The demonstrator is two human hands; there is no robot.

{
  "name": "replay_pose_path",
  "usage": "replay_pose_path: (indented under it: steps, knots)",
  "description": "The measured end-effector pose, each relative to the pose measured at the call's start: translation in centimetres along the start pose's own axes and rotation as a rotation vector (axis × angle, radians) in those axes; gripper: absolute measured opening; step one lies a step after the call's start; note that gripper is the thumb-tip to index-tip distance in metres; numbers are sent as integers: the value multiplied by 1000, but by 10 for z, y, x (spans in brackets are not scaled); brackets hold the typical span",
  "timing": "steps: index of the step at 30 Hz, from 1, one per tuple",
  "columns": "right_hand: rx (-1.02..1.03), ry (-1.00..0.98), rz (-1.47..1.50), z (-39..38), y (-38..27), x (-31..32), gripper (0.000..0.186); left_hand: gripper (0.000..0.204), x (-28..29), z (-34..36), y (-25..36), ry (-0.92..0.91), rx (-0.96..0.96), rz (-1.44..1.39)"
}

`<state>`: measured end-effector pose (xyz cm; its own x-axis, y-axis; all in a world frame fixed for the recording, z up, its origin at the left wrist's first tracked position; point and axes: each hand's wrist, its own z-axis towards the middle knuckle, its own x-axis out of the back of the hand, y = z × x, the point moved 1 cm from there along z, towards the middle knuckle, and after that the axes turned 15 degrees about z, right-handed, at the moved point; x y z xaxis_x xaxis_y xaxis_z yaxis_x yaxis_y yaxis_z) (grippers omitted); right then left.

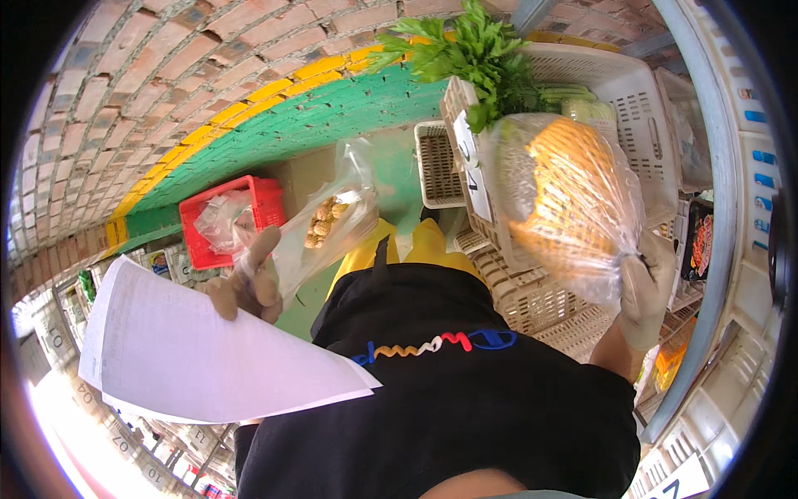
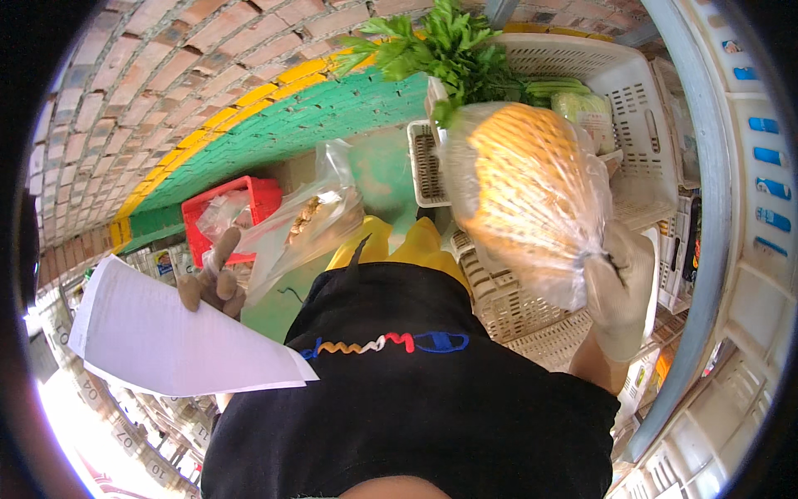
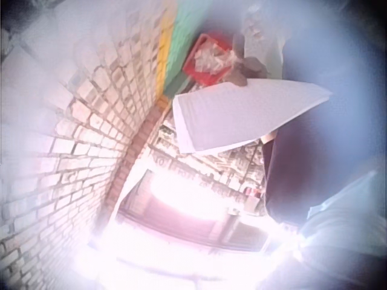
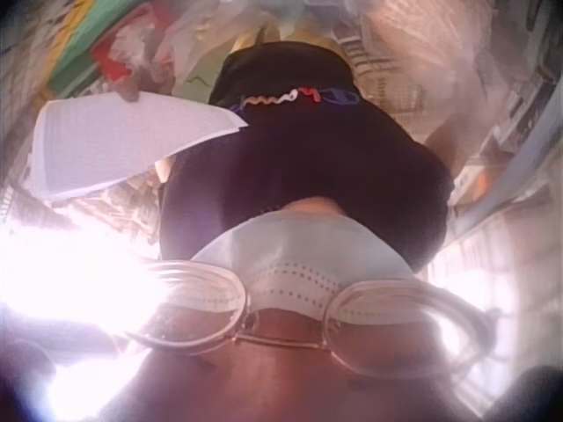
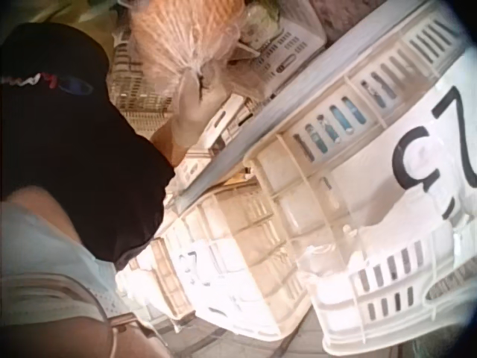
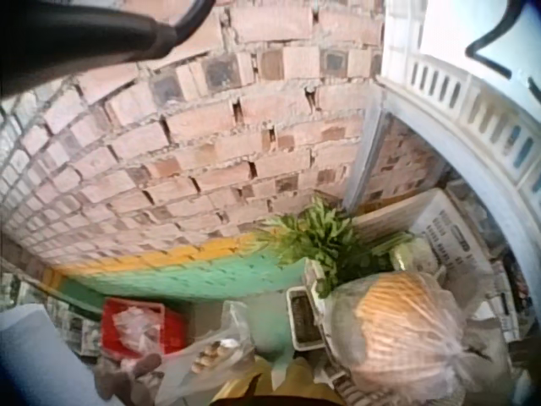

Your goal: The person writes on a document, bags multiple snack packages into plastic bags, and places the bags into crates in a logistics environment.

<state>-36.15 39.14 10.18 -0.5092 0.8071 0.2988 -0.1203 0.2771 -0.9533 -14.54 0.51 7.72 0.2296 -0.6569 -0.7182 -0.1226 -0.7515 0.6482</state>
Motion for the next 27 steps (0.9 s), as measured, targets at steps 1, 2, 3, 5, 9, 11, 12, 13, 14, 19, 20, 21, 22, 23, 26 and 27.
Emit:
replay_pose_path:
  steps: [1,2,3,5,9,11,12,13,14,19,20,21,22,23,26,27]
  knots:
    - [25,15,124,-4,-7,-9,28,25,-9,0,10,-24,19,6]
    - [148,-40,347,0,-8,-31,27,25,-14,-1,15,-43,26,6]
    - [231,1,306,7,-8,-54,24,24,-14,1,15,-64,40,2]
    - [413,-245,244,30,-5,-101,16,24,-17,-8,32,-81,33,57]
    - [-28,-490,209,66,1,-229,24,23,16,-8,40,-194,154,65]
    - [-258,-314,383,69,65,-293,24,24,37,0,21,-302,296,29]
    - [-383,-261,610,72,88,-307,22,24,48,-1,13,-347,365,29]
    - [-184,-230,367,62,103,-322,19,24,65,-3,6,-383,428,37]
    - [24,-205,134,50,113,-346,17,25,85,-8,-1,-418,495,73]
    - [-352,-159,136,-4,207,-465,8,28,211,-29,-82,-438,243,309]
    - [-448,-68,225,-6,223,-479,9,26,240,-32,-98,-448,237,261]
    - [-535,42,319,-9,239,-491,10,21,275,-47,-122,-357,398,353]
    - [-678,108,439,-10,246,-496,12,17,313,-64,-145,-248,573,433]
    - [-769,181,530,-18,267,-500,12,18,306,-46,-150,-226,617,495]
    - [-854,378,775,-43,343,-523,12,28,329,15,-208,-498,838,400]
    - [-869,410,836,-50,367,-535,12,33,343,27,-234,-537,972,316]
